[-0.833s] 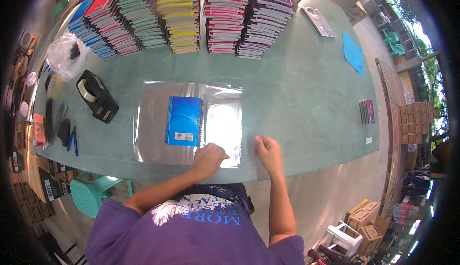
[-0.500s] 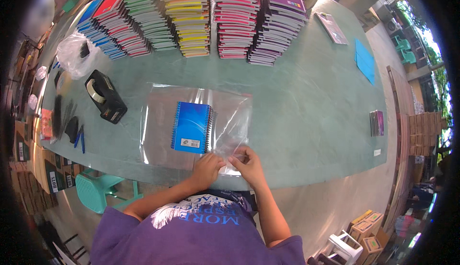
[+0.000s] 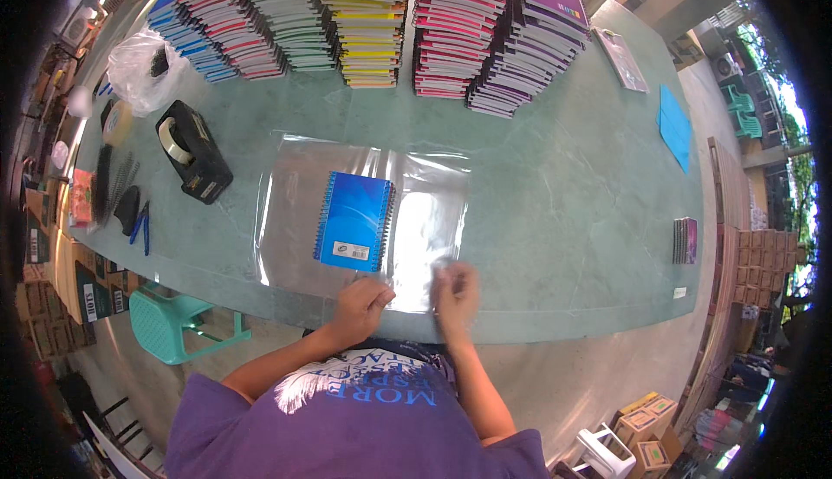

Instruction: The person picks up several colorful notebooks, places them into a plastic bag, folds the edge, and seals it with tape from a dispenser.

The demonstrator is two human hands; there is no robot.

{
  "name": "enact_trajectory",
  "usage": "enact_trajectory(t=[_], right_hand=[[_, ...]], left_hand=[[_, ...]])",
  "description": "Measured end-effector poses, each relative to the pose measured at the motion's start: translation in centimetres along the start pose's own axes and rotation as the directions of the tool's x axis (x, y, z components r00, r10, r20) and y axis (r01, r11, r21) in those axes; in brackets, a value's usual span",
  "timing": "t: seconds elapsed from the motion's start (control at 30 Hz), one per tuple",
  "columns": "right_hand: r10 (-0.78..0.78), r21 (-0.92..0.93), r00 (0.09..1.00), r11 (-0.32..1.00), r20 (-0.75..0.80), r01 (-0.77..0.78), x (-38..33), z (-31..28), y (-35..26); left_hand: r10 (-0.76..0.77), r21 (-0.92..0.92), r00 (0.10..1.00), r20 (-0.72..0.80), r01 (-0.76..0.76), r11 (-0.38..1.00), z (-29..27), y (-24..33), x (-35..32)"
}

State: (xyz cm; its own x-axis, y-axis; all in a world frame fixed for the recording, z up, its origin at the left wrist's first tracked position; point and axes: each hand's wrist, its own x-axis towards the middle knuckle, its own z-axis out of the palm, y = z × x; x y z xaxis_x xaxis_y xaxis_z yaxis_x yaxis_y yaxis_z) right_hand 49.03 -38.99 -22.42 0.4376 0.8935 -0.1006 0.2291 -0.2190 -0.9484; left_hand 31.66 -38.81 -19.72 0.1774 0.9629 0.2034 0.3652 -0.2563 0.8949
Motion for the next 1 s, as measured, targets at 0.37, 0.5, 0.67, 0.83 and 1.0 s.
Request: enact_trajectory(t=[0.37,0.5,0.67,0.83,1.0], right_hand=[[0.329,-0.036,0.836,0.936,0.439,-0.35,6.8,1.0,-4.1],[0.367,0.01,0.779,0.902,0.508,-0.431,7.4,0.2,-3.1],[0.328,-0.033,0.785,0.93,0.526,-0.367,6.6,0.7,-4.0],[0.237,-0.221,0.738,0.968,0.632,-0.122,6.6,0.5,-7.9],[0.048,-0.442,0.633,0.756,0.773,0.482,5.0,7.1,-13.9]], left_hand=[[-0.017,0.439,0.985,0.174,-0.062,0.896,-3.0,-2.7,-1.7],[-0.03,0.517,0.983,0.182,-0.07,0.853,-3.0,-2.3,-1.9],[-0.013,0.516,0.984,0.18,-0.083,0.853,-2.8,-2.6,-1.8],[0.112,0.265,0.976,0.186,-0.16,0.951,-7.3,-0.4,1.8],[0.159,0.323,0.982,-0.105,-0.118,0.939,-8.1,-4.5,11.8]])
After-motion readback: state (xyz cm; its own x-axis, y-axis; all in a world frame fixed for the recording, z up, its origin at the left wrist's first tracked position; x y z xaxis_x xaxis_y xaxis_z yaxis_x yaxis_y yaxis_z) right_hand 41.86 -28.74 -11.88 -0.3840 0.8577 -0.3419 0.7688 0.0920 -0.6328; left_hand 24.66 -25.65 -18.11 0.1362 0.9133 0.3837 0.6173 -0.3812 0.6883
